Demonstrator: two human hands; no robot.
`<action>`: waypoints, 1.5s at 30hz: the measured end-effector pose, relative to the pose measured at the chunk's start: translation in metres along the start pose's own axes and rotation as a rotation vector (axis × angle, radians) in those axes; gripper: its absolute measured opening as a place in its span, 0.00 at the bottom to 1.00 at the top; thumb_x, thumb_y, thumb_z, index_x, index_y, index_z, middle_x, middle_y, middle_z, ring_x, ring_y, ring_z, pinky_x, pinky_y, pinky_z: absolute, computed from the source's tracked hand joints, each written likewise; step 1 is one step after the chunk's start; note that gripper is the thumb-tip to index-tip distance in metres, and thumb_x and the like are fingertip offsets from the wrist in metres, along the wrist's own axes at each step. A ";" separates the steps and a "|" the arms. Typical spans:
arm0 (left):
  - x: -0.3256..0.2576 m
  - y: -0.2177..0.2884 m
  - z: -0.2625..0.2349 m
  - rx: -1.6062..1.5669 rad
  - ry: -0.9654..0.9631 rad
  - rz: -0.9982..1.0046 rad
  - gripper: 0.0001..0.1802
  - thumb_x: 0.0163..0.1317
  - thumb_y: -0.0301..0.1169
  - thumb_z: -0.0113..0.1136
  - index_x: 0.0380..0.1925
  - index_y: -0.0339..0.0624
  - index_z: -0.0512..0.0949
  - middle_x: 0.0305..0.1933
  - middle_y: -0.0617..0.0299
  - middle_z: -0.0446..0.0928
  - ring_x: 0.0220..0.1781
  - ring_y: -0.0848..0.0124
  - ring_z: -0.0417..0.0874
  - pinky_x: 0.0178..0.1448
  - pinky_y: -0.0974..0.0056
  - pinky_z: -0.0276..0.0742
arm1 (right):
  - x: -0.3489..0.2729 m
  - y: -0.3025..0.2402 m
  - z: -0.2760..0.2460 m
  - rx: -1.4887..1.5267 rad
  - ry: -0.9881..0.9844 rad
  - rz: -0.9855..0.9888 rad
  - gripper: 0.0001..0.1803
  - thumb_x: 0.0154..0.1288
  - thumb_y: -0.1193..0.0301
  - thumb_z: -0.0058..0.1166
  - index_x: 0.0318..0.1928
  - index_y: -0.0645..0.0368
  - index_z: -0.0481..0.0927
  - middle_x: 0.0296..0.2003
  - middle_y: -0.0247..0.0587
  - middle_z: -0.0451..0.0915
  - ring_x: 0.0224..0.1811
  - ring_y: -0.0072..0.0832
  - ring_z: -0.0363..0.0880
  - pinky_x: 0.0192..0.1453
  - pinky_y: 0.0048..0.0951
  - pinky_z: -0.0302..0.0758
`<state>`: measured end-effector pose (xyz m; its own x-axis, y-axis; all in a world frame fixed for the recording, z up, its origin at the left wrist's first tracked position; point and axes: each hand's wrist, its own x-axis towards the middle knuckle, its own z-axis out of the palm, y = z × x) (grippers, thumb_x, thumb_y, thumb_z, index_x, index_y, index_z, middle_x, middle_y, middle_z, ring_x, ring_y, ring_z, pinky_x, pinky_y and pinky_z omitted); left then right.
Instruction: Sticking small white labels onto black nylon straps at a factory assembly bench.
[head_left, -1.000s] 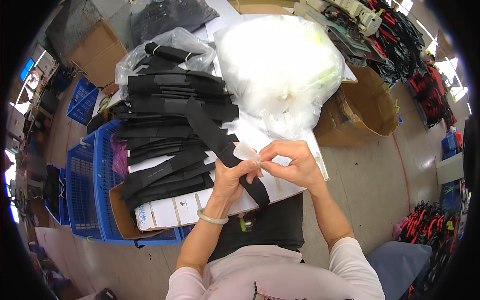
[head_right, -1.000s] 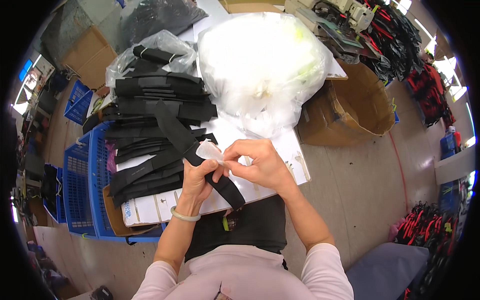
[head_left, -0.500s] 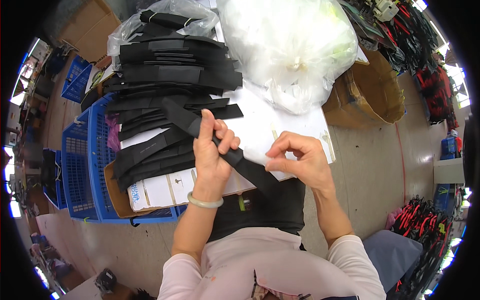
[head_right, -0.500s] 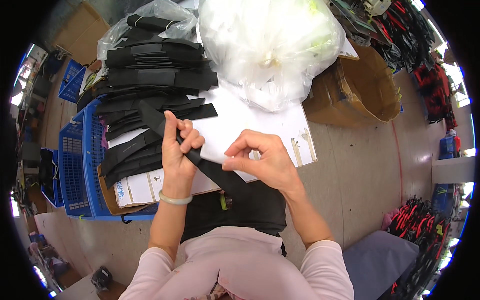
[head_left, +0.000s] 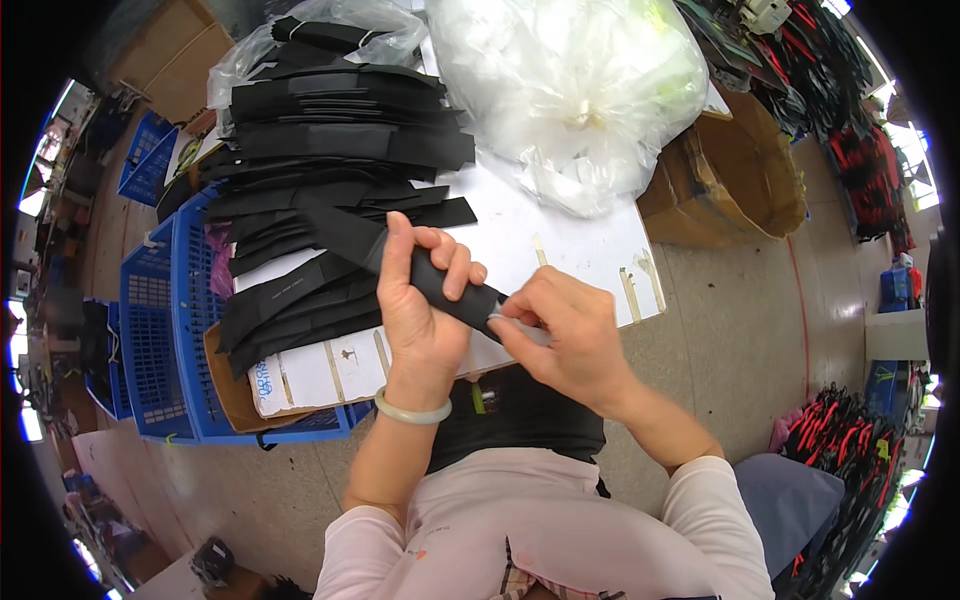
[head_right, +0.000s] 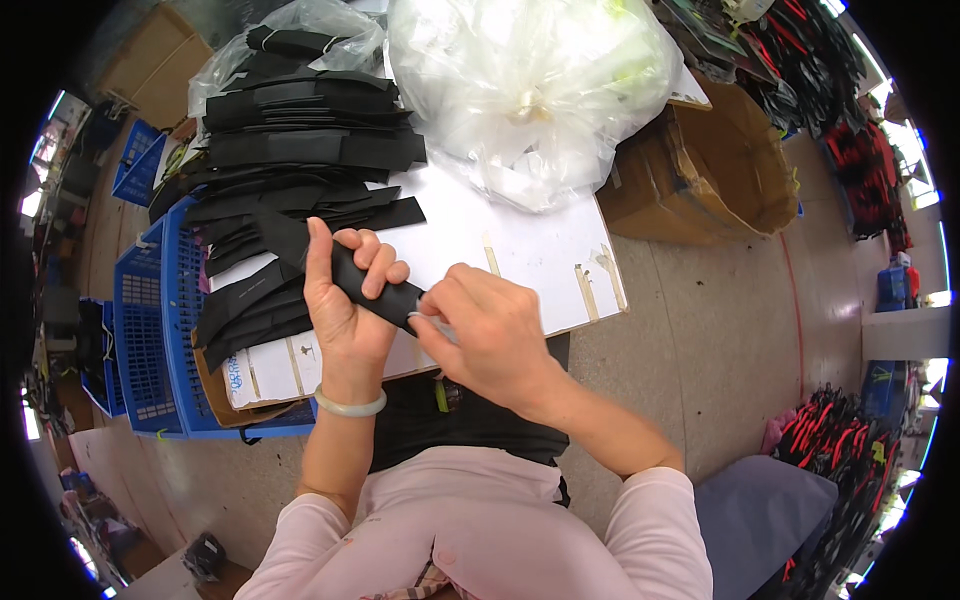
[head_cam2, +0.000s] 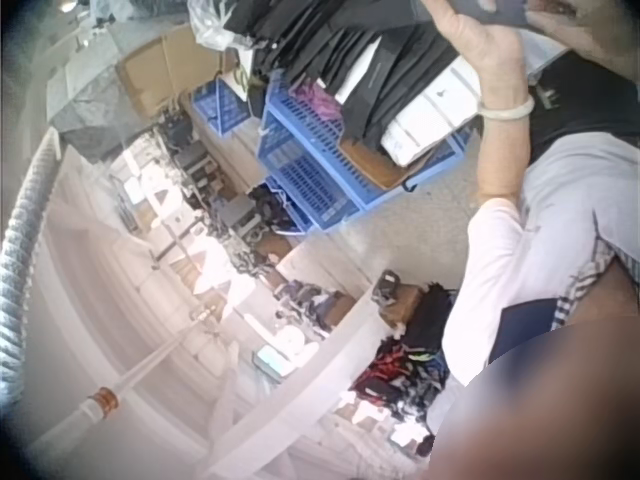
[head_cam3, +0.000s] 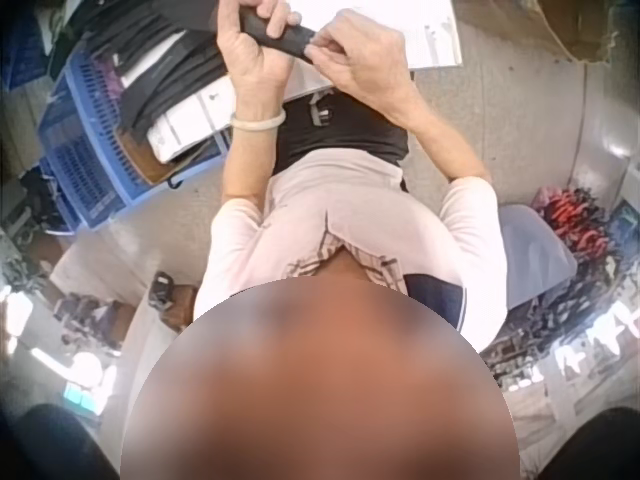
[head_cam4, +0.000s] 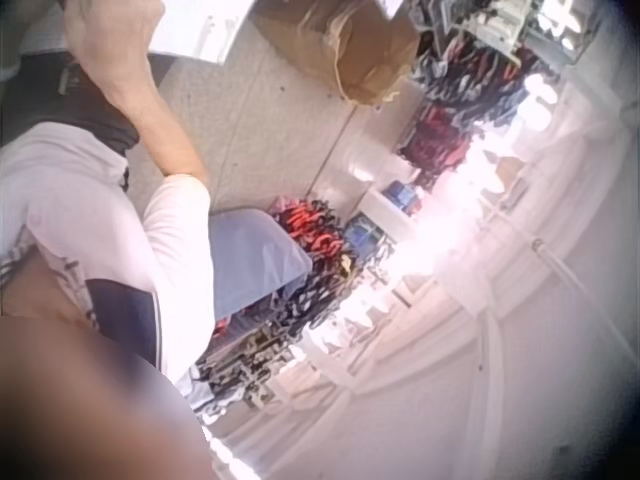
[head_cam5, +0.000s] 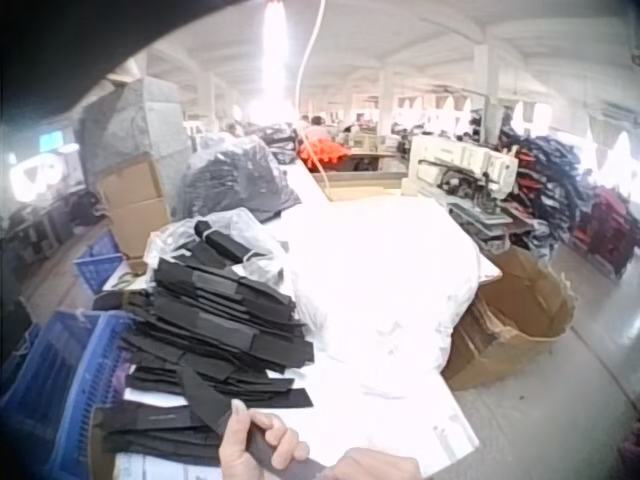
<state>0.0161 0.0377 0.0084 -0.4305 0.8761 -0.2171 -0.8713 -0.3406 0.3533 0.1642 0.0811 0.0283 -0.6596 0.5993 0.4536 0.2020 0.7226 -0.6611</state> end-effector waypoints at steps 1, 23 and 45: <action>0.000 0.000 -0.001 0.000 -0.001 0.000 0.22 0.69 0.51 0.56 0.25 0.45 0.74 0.21 0.67 0.66 0.18 0.76 0.62 0.32 0.66 0.69 | 0.001 0.000 0.003 0.000 0.001 0.000 0.11 0.48 0.77 0.69 0.27 0.62 0.76 0.22 0.36 0.74 0.20 0.27 0.73 0.25 0.25 0.70; -0.001 0.009 0.001 -0.205 0.033 -0.098 0.22 0.69 0.50 0.56 0.21 0.48 0.71 0.19 0.68 0.64 0.15 0.77 0.60 0.27 0.68 0.65 | -0.011 0.008 0.028 0.194 0.128 -0.108 0.10 0.49 0.81 0.68 0.34 0.64 0.82 0.39 0.42 0.79 0.30 0.27 0.80 0.31 0.25 0.77; 0.003 0.020 -0.010 -0.100 0.035 -0.032 0.22 0.67 0.52 0.58 0.22 0.48 0.71 0.21 0.66 0.67 0.14 0.77 0.61 0.24 0.68 0.66 | -0.015 0.010 0.033 -0.003 0.034 -0.191 0.21 0.49 0.63 0.71 0.46 0.49 0.83 0.45 0.44 0.77 0.43 0.35 0.76 0.38 0.32 0.73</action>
<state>-0.0049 0.0302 0.0060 -0.4088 0.8752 -0.2586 -0.9030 -0.3470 0.2533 0.1523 0.0675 -0.0050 -0.6611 0.4625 0.5908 0.0777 0.8253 -0.5593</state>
